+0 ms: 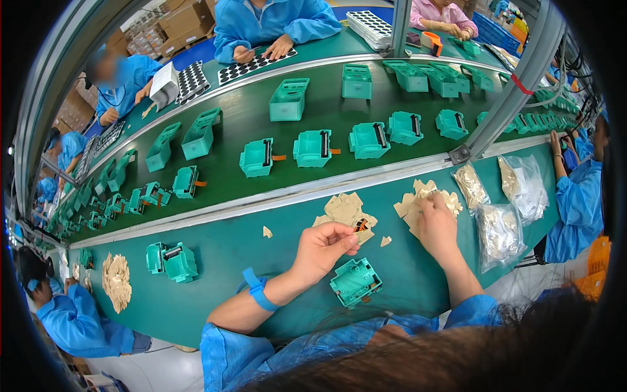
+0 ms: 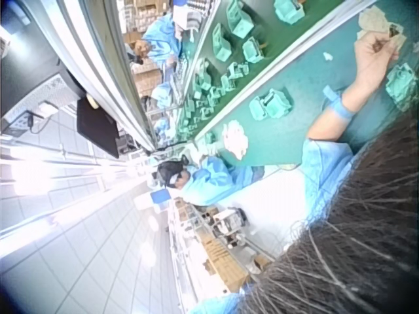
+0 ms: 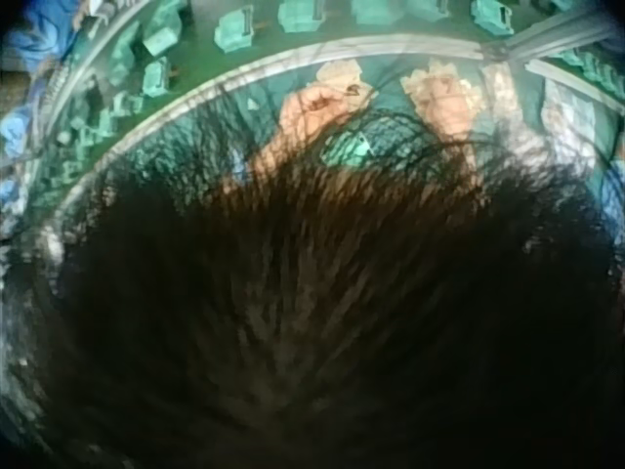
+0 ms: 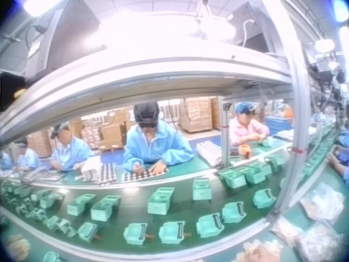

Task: Peeling and sticking adhesive pads onto green plastic electronic housings on an assembly line.

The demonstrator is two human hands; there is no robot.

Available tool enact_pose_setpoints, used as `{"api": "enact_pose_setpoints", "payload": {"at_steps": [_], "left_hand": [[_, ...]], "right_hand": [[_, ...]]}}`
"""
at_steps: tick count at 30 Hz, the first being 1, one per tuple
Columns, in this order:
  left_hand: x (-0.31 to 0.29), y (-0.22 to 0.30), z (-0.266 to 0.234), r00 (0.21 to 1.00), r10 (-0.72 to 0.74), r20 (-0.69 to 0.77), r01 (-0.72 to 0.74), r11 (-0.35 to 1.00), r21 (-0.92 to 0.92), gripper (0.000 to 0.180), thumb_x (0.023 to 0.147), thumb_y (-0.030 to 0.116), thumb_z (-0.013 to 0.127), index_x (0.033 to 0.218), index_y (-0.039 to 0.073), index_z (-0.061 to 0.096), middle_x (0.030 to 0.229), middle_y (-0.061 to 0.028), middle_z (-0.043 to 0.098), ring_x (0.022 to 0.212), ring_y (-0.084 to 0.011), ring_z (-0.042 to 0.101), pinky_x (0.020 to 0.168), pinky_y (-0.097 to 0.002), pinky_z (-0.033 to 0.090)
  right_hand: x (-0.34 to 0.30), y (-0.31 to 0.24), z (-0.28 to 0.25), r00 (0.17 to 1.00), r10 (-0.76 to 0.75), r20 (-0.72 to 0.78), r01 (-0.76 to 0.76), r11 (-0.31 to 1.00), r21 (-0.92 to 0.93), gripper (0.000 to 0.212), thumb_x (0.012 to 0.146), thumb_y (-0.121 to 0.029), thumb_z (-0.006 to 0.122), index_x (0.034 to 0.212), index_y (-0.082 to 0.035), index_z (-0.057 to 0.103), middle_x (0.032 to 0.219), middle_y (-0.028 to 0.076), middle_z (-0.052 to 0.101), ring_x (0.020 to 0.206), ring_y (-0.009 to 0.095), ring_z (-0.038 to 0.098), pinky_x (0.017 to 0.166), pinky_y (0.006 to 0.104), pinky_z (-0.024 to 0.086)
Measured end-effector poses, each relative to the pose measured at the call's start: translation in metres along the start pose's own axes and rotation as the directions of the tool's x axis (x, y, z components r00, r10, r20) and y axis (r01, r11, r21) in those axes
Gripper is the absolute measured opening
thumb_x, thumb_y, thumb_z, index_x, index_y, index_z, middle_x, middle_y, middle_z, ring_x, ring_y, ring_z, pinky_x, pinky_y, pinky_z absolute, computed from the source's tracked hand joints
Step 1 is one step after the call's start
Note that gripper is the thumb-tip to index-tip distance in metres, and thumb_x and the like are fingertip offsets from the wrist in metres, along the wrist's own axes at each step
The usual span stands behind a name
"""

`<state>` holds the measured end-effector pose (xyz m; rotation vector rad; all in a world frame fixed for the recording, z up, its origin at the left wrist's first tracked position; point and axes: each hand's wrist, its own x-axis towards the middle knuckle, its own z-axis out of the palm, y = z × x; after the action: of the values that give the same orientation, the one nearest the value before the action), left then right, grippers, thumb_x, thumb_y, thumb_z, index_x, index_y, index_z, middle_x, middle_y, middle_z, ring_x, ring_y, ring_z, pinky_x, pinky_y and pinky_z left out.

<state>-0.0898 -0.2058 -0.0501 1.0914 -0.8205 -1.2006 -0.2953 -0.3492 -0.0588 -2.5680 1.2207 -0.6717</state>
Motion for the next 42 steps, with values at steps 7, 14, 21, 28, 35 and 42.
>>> {"api": "enact_pose_setpoints", "payload": {"at_steps": [7, 14, 21, 28, 35, 42], "left_hand": [[-0.004, -0.007, 0.01, 1.0, -0.01, 0.0, 0.01, 0.979, -0.203, 0.008, 0.086, 0.0, 0.059, 0.094, -0.001, 0.059, 0.091, -0.0159, 0.065, 0.081, -0.0229, 0.067, 0.07, -0.0315, 0.057], [-0.006, -0.004, 0.006, 0.994, -0.111, 0.025, 0.111, 0.912, -0.395, 0.01, 0.085, -0.001, 0.059, 0.094, -0.001, 0.059, 0.098, -0.0151, 0.063, 0.088, -0.0252, 0.064, 0.076, -0.0347, 0.056], [-0.004, -0.002, 0.001, 0.989, -0.064, 0.13, 0.123, 0.845, -0.521, 0.014, 0.078, -0.009, 0.06, 0.082, 0.003, 0.065, 0.105, -0.0107, 0.056, 0.096, -0.0234, 0.058, 0.083, -0.0381, 0.052], [-0.001, -0.002, 0.004, 0.985, -0.001, 0.172, 0.091, 0.851, -0.517, 0.016, 0.074, -0.011, 0.062, 0.081, 0.002, 0.067, 0.109, -0.0109, 0.054, 0.093, -0.021, 0.056, 0.078, -0.0343, 0.053], [-0.007, 0.0, 0.003, 0.989, 0.055, 0.134, -0.004, 0.936, -0.353, 0.015, 0.073, -0.01, 0.064, 0.082, 0.002, 0.067, 0.109, -0.0107, 0.053, 0.091, -0.0197, 0.056, 0.075, -0.0299, 0.052], [0.012, 0.029, -0.01, 0.74, 0.497, 0.453, -0.641, 0.317, 0.698, 0.032, 0.066, 0.022, 0.079, 0.094, 0.01, 0.067, 0.113, -0.0119, 0.052, 0.104, -0.0287, 0.05, 0.082, -0.0373, 0.045]], "right_hand": [[-0.006, -0.067, -0.014, 0.945, -0.151, 0.289, -0.148, 0.59, 0.794, 0.023, 0.072, -0.006, 0.071, 0.093, -0.002, 0.063, 0.084, 0.009, 0.061, 0.059, 0.016, 0.056, 0.051, 0.0261, 0.045], [-0.014, -0.079, -0.001, 0.904, -0.299, -0.305, 0.389, 0.872, 0.298, 0.021, 0.067, -0.014, 0.074, 0.075, -0.011, 0.054, 0.072, 0.004, 0.051, 0.059, 0.021, 0.058, 0.046, 0.0304, 0.046], [-0.013, -0.089, -0.001, 0.851, -0.383, -0.359, 0.506, 0.782, 0.364, 0.014, 0.072, -0.009, 0.069, 0.084, -0.008, 0.062, 0.078, 0.002, 0.058, 0.061, 0.018, 0.059, 0.047, 0.0289, 0.047], [-0.013, -0.095, -0.004, 0.83, -0.357, -0.429, 0.53, 0.743, 0.409, 0.011, 0.068, -0.001, 0.065, 0.076, -0.006, 0.059, 0.071, 0.003, 0.056, 0.057, 0.019, 0.057, 0.044, 0.0288, 0.045], [-0.012, -0.083, -0.006, 0.951, -0.264, -0.164, 0.294, 0.599, 0.745, 0.01, 0.067, -0.002, 0.063, 0.075, -0.005, 0.058, 0.066, 0.006, 0.054, 0.056, 0.019, 0.055, 0.047, 0.0299, 0.043], [0.0, 0.017, -0.002, 0.993, -0.037, 0.111, 0.034, 0.999, 0.029, 0.016, 0.068, -0.016, 0.056, 0.061, -0.001, 0.054, 0.061, 0.017, 0.055, 0.062, 0.034, 0.058, 0.055, 0.0438, 0.047]]}}
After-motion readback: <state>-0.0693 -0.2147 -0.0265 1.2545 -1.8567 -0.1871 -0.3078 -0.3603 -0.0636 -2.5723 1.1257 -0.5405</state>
